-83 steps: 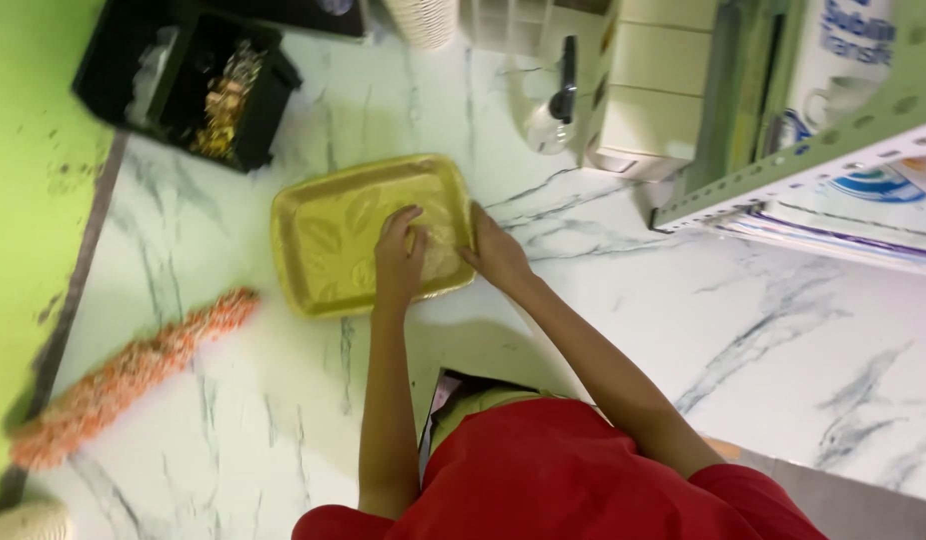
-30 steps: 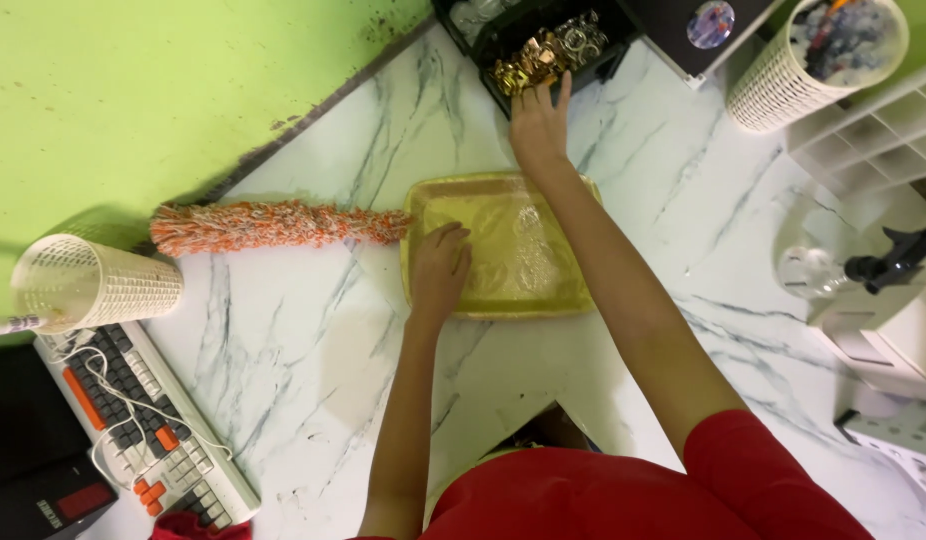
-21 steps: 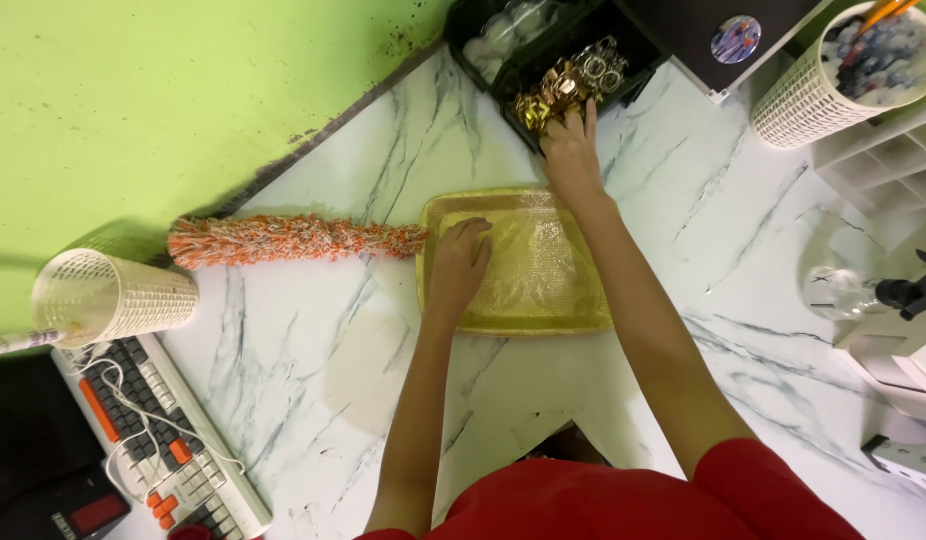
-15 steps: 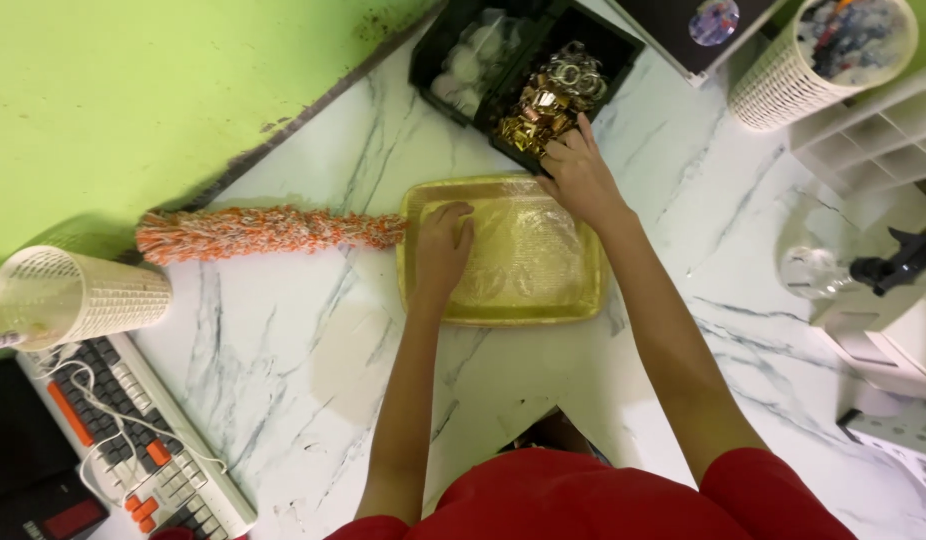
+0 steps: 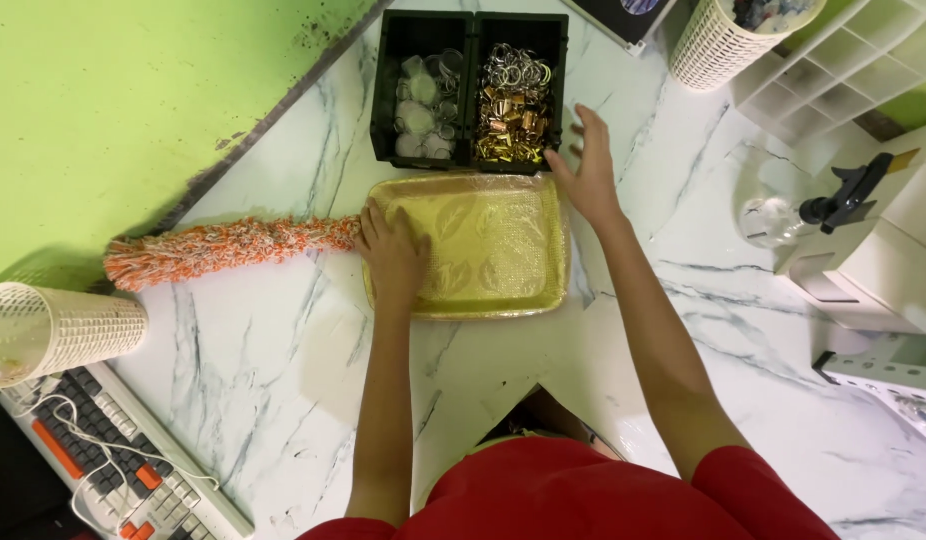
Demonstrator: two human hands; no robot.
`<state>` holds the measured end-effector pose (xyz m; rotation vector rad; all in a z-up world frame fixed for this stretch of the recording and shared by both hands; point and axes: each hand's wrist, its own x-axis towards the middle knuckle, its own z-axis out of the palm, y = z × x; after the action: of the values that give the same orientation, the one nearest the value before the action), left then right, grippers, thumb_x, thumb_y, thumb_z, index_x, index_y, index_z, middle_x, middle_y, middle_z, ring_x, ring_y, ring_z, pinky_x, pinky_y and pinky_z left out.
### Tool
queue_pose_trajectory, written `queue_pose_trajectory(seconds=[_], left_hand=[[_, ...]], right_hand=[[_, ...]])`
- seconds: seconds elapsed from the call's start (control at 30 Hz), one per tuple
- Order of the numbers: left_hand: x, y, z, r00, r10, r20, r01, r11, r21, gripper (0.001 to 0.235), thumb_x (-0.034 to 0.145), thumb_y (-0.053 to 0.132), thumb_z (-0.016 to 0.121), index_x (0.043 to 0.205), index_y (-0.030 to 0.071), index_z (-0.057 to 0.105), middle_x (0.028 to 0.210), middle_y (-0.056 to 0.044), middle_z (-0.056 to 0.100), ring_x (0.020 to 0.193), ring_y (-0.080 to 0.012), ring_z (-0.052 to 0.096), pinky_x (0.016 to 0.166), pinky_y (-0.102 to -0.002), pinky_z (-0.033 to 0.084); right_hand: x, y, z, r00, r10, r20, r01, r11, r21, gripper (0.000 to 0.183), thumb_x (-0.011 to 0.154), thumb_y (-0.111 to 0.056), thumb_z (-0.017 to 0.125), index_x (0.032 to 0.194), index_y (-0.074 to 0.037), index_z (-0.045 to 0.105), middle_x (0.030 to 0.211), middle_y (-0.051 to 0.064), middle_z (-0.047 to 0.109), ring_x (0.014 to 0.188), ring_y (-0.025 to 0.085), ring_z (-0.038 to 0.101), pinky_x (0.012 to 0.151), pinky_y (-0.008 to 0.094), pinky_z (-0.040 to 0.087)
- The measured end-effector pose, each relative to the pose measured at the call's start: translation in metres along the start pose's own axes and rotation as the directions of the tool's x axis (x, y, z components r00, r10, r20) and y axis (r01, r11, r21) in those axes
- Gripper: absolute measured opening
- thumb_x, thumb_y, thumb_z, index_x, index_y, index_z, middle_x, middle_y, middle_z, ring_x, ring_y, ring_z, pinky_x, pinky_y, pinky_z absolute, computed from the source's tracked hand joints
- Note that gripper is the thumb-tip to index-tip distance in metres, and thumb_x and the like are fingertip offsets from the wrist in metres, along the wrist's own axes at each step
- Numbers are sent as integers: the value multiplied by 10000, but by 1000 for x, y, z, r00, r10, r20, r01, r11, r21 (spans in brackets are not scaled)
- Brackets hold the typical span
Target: Packaging mugs into boxes and sorting metal keychain parts into a plastic bag.
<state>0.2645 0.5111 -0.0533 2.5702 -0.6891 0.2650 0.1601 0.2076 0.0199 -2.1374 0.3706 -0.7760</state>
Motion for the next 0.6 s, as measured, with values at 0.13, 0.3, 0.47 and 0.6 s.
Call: queue_pose_trajectory(seconds=[0.13,0.3,0.47,0.6], left_hand=[[-16,22,14,991,108,78,-126,951,283,830,925,566,610,1519,22,412,1610,-271,297,1502,-510,215,1160,-714,86],[-33,60,10,951,72,300,-171,932,320,990,931,748,429,1591,24,286,1613,-364,212,1523,-474,191,1162,-727,38],[-38,106,36,948,45,314,-183,888,423,987,966,750,316,1577,-24,277,1565,-408,249,1465,-540,256,1172,-656,118],[-37,131,48,940,1,340,-203,804,560,927,1028,699,243,1573,-50,278,1522,-452,312,1439,-562,314,1195,-623,182]], right_hand=[[19,40,26,971,204,121,-212,975,58,694,1040,-248,727,1510,29,299,1266,263,655,1166,363,669,1015,436,522],[35,52,46,950,283,133,-255,947,-195,443,961,-105,654,1327,73,478,961,275,735,861,383,763,782,446,623],[36,58,62,981,124,150,-96,979,-179,455,909,-93,708,1243,101,469,924,312,714,865,425,735,764,469,606],[40,51,69,964,129,233,-90,981,-171,438,933,-102,699,1235,99,453,881,293,697,813,402,730,720,484,586]])
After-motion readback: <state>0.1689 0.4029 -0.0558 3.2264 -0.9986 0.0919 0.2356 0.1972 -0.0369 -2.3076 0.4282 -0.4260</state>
